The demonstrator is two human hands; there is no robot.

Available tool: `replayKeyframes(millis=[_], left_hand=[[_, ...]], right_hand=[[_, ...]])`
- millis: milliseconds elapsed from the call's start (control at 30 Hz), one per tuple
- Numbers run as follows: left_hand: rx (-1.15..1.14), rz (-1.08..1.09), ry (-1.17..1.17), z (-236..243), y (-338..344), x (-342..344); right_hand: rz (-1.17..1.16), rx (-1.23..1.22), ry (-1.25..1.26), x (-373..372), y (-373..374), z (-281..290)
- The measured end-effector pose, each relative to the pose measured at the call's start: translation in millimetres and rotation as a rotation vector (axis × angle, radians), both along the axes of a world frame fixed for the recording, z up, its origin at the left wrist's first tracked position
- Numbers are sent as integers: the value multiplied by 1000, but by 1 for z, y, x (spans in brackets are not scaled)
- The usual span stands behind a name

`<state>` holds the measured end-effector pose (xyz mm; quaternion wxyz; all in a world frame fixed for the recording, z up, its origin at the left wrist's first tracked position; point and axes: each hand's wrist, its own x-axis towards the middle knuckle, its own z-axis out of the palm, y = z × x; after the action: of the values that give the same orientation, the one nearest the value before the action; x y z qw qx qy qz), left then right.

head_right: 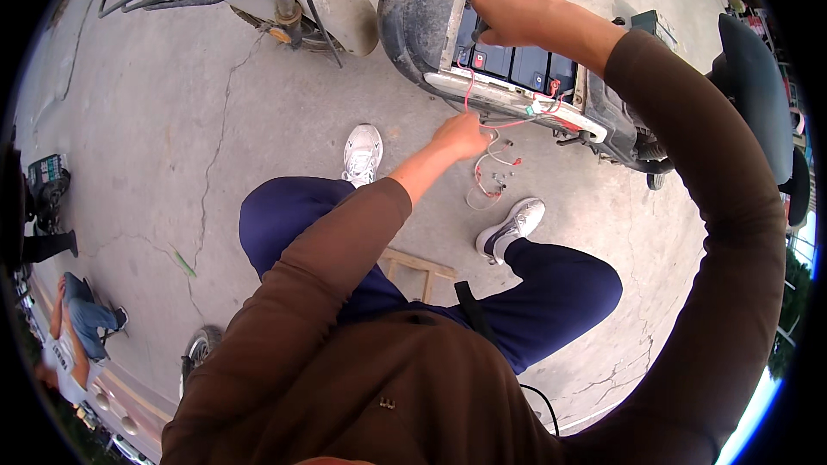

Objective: The person uses a screwdriver to tighten the terminal connections on a series of batteries installed in the floorboard of an electric scooter. The person works methodically from one battery to the next, ensuring each connection is secure.

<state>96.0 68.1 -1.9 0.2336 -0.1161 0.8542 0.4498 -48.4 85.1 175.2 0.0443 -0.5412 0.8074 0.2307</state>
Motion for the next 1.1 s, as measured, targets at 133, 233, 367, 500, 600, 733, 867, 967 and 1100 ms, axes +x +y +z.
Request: replayKeyframes(millis=[133,233,367,500,600,733,867,967,1100], left_hand=[[29,-7,-44,-2,0,1],[-17,-3,30,14,-1,-2],[-39,-231,215,67,-11,19],[-119,-474,442,133,-40,50],[-227,-543,388,120,-62,77],[-611,-853,240,81,-56,72],[-602,-925,260,70,-11,64],[-581,-971,280,68,9,65],[-543,-947,345,68,28,64]], right_hand=[[-114,-91,-37,4,0,-4],[-79,-111,1,1,-9,2],[-128,10,-39,-6,-7,11],[0,61,151,-1,-7,36],[-22,-168,43,26,-7,66],[-169,-319,-70,98,32,81],[-514,-746,-300,137,105,38],[-751,-1014,-717,143,152,-22],[-1208,-1054,-1080,166,175,-66]])
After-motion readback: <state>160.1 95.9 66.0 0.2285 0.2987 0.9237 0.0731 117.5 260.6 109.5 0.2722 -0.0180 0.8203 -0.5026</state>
